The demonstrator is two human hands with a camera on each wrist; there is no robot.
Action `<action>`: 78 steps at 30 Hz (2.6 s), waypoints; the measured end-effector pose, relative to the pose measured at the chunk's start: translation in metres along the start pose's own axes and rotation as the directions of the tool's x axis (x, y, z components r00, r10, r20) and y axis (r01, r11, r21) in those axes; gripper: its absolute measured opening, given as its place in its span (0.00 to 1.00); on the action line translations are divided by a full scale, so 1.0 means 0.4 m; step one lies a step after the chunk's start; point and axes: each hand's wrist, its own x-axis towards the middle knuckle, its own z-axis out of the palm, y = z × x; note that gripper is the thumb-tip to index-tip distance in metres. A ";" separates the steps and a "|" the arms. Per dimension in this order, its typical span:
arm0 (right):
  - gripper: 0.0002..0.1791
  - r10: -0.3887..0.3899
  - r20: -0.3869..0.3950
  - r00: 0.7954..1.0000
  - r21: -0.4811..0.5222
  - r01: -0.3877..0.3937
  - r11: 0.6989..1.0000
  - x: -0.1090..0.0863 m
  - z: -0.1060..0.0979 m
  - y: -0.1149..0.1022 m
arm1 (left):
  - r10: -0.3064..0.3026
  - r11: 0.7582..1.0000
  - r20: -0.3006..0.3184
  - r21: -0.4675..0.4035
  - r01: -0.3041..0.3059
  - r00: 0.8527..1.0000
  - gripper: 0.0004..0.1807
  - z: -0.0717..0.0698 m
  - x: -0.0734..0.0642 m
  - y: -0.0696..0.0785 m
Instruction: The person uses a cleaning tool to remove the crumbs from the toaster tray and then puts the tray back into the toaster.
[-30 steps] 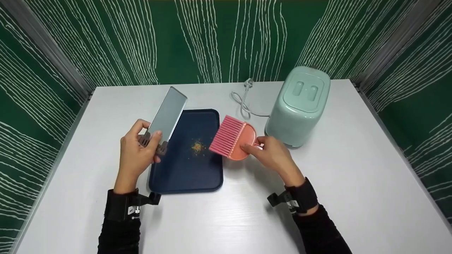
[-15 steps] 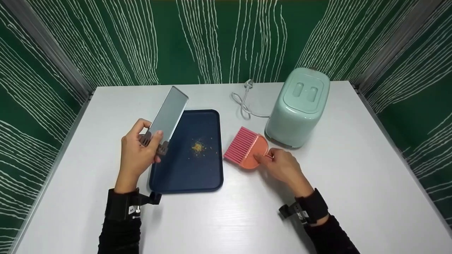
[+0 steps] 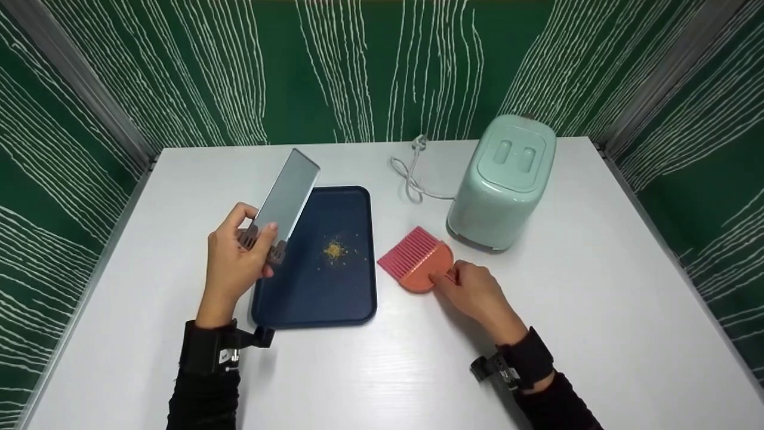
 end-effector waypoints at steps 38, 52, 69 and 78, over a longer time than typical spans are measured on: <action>0.25 -0.015 0.041 0.999 -0.105 0.019 0.994 0.003 0.012 -0.019 | 0.028 0.996 0.039 -0.088 -0.025 0.999 0.10 0.058 -0.005 -0.011; 0.20 -0.070 0.022 0.997 0.081 0.068 0.994 0.009 0.005 -0.038 | -0.029 0.970 0.053 -0.241 0.041 0.998 0.08 0.126 -0.022 -0.010; 0.17 -0.107 -0.096 0.990 0.249 0.127 0.960 0.021 0.025 -0.111 | -0.090 0.928 0.098 -0.353 0.119 0.991 0.10 0.229 -0.073 -0.008; 0.16 -0.138 -0.011 0.990 0.423 0.130 0.897 0.016 0.050 -0.153 | -0.114 0.893 0.159 -0.416 0.171 0.981 0.10 0.296 -0.100 -0.003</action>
